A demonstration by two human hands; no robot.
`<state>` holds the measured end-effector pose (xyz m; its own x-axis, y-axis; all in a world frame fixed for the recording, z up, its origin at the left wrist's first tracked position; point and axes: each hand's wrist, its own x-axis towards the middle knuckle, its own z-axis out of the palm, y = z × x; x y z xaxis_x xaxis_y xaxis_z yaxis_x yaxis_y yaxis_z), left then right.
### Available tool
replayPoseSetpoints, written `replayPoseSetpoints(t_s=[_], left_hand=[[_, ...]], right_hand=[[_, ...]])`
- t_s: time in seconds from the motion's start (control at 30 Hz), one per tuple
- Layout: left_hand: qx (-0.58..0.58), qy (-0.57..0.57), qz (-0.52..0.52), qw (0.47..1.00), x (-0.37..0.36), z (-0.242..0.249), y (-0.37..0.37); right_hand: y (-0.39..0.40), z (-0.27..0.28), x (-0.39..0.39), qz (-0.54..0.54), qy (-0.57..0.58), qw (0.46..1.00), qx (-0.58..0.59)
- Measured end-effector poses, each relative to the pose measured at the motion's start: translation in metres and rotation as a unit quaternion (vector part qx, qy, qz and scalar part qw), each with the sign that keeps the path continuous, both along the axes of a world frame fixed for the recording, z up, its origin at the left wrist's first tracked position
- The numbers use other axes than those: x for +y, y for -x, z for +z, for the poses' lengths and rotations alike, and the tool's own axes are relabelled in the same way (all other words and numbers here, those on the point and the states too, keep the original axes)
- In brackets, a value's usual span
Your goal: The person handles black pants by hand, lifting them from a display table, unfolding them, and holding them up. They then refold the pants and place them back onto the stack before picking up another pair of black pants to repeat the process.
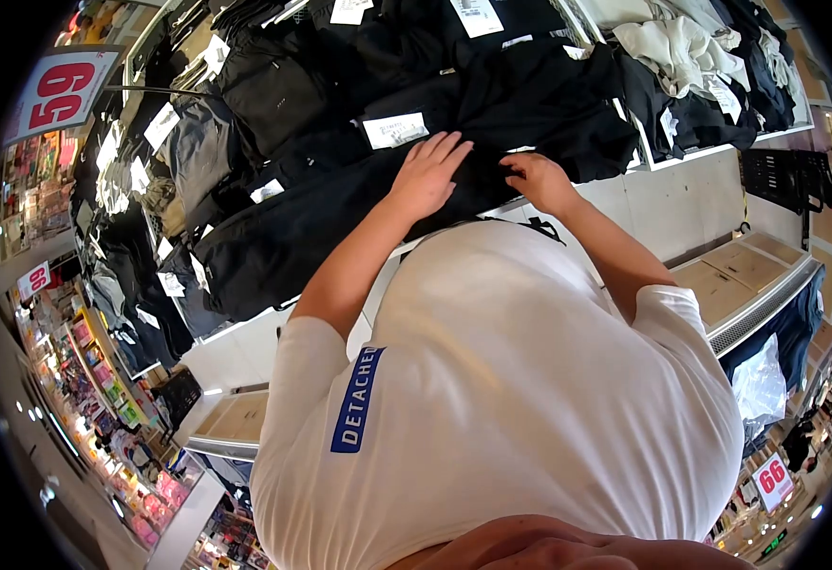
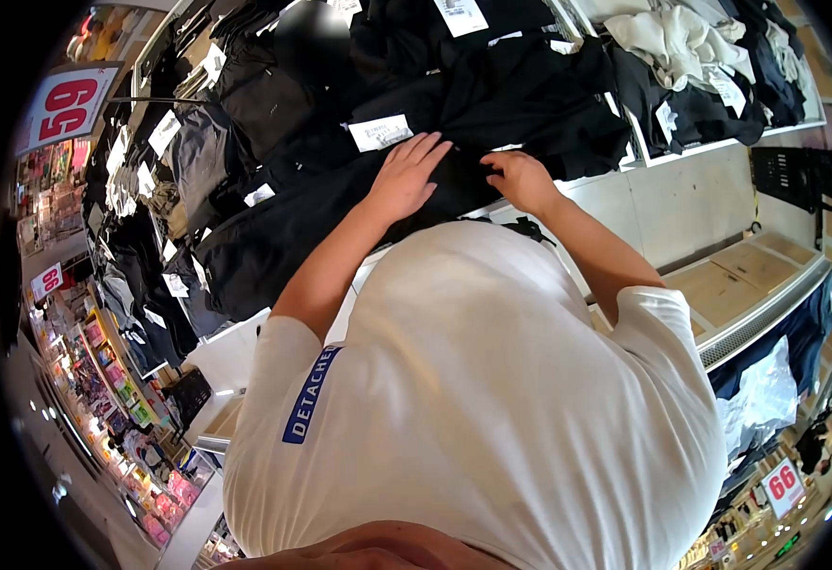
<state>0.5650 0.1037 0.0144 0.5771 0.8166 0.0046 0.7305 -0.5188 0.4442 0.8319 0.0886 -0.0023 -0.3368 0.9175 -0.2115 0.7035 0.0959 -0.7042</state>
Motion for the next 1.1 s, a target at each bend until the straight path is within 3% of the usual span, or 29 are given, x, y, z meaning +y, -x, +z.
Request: replayPoseSetpoints(t_s=[0.07, 0.2, 0.23, 0.33, 0.47, 0.5, 0.53, 0.6, 0.7, 0.8, 0.87, 0.93, 1.03, 1.1], left_hand=[[0.087, -0.008, -0.101, 0.991, 0.010, -0.013, -0.013], [0.065, 0.004, -0.129, 0.990, 0.021, -0.036, -0.027], [-0.007, -0.030, -0.091, 0.995, 0.020, -0.035, -0.030], [-0.045, 0.020, -0.050, 0.998, 0.022, -0.023, -0.031], [-0.101, 0.002, -0.039, 0.994, 0.031, -0.016, -0.034], [-0.096, 0.057, -0.008, 0.994, 0.033, -0.010, -0.036], [-0.090, 0.114, 0.025, 0.989, 0.034, -0.006, -0.037], [-0.102, 0.132, 0.012, 0.986, 0.037, -0.004, -0.039], [-0.112, 0.164, 0.001, 0.980, 0.044, -0.006, -0.039], [-0.096, 0.188, 0.012, 0.977, 0.049, -0.007, -0.043], [-0.095, 0.189, 0.061, 0.975, 0.050, -0.006, -0.049], [-0.090, 0.188, 0.054, 0.977, 0.051, -0.002, -0.053], [-0.082, 0.179, 0.033, 0.980, 0.052, 0.001, -0.057], [-0.071, 0.131, 0.000, 0.989, 0.054, 0.000, -0.057]], right_hand=[[0.001, 0.012, -0.006, 0.028, -0.023, 0.999, -0.003], [-0.005, 0.009, -0.012, 0.036, 0.005, 0.999, -0.017], [-0.007, 0.006, -0.014, 0.027, 0.010, 0.999, -0.026], [-0.014, -0.007, -0.016, 0.020, 0.009, 0.999, -0.045], [-0.020, -0.011, -0.011, 0.032, 0.010, 0.996, -0.077], [-0.020, -0.011, -0.007, 0.027, 0.007, 0.997, -0.076], [-0.020, -0.010, -0.005, 0.010, 0.018, 0.999, -0.037], [-0.018, -0.009, 0.003, -0.009, 0.025, 1.000, 0.002], [-0.013, -0.016, 0.017, -0.026, 0.138, 0.985, 0.098], [-0.008, -0.019, 0.023, -0.050, 0.154, 0.976, 0.146], [-0.006, -0.003, 0.022, -0.049, 0.142, 0.979, 0.139], [-0.007, 0.000, 0.024, -0.045, 0.127, 0.982, 0.130], [-0.002, -0.011, 0.024, -0.100, -0.003, 0.985, 0.143], [-0.003, -0.007, 0.027, -0.096, -0.006, 0.983, 0.153]])
